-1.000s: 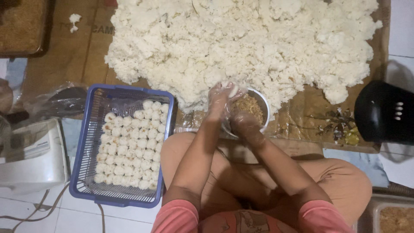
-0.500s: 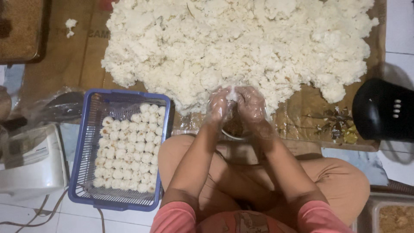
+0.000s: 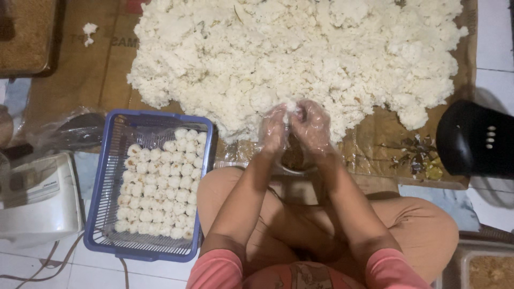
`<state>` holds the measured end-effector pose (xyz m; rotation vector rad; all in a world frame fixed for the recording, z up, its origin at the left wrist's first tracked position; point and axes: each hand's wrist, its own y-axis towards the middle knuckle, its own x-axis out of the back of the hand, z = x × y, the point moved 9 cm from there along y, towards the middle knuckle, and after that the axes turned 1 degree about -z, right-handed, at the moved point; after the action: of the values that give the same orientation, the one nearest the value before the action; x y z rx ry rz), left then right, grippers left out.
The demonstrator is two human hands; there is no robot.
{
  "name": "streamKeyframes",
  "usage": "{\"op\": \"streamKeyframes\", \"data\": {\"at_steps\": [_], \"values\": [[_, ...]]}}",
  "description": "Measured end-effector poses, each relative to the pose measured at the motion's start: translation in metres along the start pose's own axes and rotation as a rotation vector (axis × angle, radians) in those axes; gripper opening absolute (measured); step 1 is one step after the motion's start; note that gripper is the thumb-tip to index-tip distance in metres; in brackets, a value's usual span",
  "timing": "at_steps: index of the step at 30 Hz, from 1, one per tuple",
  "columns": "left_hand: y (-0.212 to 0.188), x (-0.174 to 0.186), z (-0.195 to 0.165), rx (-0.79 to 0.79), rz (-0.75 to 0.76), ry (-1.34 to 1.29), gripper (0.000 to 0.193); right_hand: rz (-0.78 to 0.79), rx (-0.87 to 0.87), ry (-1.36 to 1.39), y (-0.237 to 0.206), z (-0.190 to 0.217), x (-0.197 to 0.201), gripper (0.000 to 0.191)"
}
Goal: The person sits on the floor and forms round puffed-rice balls by hand, pressing a portion of puffed rice together with a brown filling from a bowl, then places each finished ball into a blue plastic basket alongside many similar balls.
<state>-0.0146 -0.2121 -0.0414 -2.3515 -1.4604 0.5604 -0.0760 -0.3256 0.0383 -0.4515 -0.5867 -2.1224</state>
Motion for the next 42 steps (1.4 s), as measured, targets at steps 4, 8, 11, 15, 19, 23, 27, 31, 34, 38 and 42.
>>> {"op": "streamKeyframes", "data": {"at_steps": [4,8,11,15,19,23,27,31,34,38,42], "values": [[-0.009,-0.003,-0.002,0.150,-0.030,-0.024,0.084,0.148,-0.320,0.073,0.005,-0.026,-0.009,0.023],[-0.026,0.000,-0.034,0.063,-0.033,0.030,0.083,0.161,-0.340,0.236,0.012,-0.024,-0.001,0.022],[-0.037,-0.002,-0.034,0.176,-0.013,0.088,0.085,0.196,-0.110,0.128,0.013,-0.005,0.002,0.020],[-0.036,-0.009,-0.031,0.187,0.008,-0.016,0.085,0.123,-0.101,0.111,0.014,-0.004,0.003,0.011],[-0.023,-0.009,-0.018,0.228,-0.040,-0.337,0.082,0.111,-0.156,0.202,0.016,-0.009,0.001,0.016],[-0.019,-0.008,-0.016,0.168,0.001,-0.239,0.091,0.149,0.068,0.139,0.013,0.010,0.009,0.022],[-0.024,-0.010,-0.009,0.211,0.029,-0.090,0.094,0.120,0.159,0.005,0.011,0.016,0.008,0.016],[-0.012,-0.007,0.018,0.344,-0.056,-0.186,0.101,-0.056,0.145,0.017,0.013,0.012,0.009,0.010],[0.017,-0.002,0.036,0.250,-0.067,-0.274,0.091,0.059,-0.065,0.148,0.008,-0.009,-0.008,0.012],[0.040,-0.013,0.026,-0.354,-0.031,1.195,0.063,-0.037,-0.102,0.010,0.010,-0.018,-0.008,0.022],[0.031,-0.009,0.019,-0.318,-0.027,0.881,0.044,-0.041,-0.114,-0.095,0.018,-0.018,-0.015,0.017]]}}
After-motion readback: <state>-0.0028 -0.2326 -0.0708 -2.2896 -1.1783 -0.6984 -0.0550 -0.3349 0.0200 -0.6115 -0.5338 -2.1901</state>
